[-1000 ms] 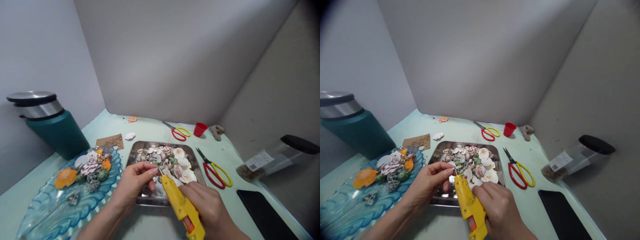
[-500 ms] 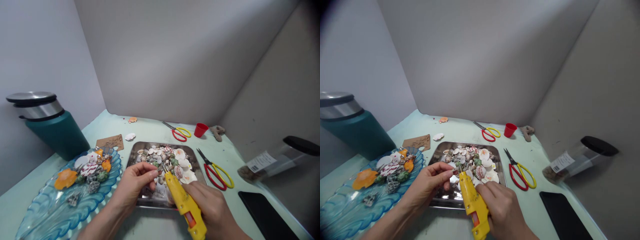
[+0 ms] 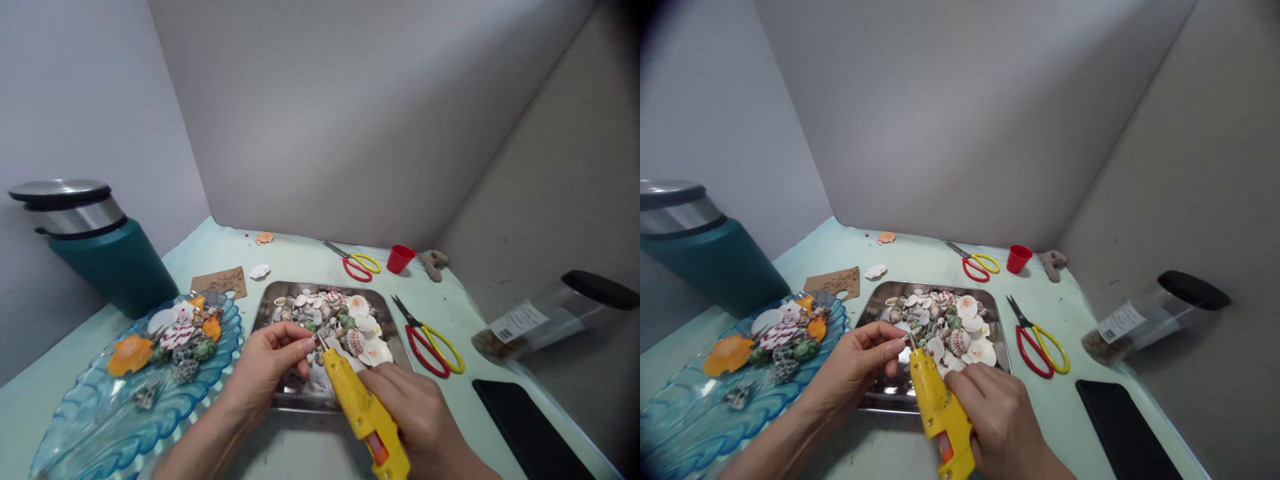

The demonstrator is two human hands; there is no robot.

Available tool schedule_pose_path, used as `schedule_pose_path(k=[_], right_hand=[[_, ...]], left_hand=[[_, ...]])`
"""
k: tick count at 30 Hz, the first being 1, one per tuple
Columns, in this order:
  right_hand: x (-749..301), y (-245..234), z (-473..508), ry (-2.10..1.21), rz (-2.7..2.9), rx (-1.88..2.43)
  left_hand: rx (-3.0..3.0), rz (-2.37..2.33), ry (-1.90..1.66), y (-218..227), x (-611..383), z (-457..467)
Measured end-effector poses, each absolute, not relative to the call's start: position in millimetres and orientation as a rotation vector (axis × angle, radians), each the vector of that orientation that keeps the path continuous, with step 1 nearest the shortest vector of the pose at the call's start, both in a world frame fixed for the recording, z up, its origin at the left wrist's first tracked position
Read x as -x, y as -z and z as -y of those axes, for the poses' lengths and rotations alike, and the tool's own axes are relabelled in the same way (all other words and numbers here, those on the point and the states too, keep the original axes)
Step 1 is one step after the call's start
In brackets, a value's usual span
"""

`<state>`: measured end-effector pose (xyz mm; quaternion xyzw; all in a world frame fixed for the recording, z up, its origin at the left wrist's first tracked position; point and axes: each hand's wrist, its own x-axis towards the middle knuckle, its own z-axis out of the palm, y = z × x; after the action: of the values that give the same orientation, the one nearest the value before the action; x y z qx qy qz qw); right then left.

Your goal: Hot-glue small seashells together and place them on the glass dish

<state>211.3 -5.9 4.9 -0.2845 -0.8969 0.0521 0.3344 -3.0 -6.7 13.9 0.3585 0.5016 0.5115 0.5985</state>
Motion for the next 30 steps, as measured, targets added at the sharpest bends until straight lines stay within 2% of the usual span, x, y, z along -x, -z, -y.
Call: schedule_pose_path(k=[15,30], right_hand=[[-213.6,-2.7,7.1,-0.268,2.348,0.852],[-217.4,-1.7,6.1,-0.241,2.331,0.871]], left_hand=[[-1.379,-1.434,-1.279,-6.7,-4.5,17.4],[-1.322,-1.439,-1.336,-9.7,-4.5,17.7]])
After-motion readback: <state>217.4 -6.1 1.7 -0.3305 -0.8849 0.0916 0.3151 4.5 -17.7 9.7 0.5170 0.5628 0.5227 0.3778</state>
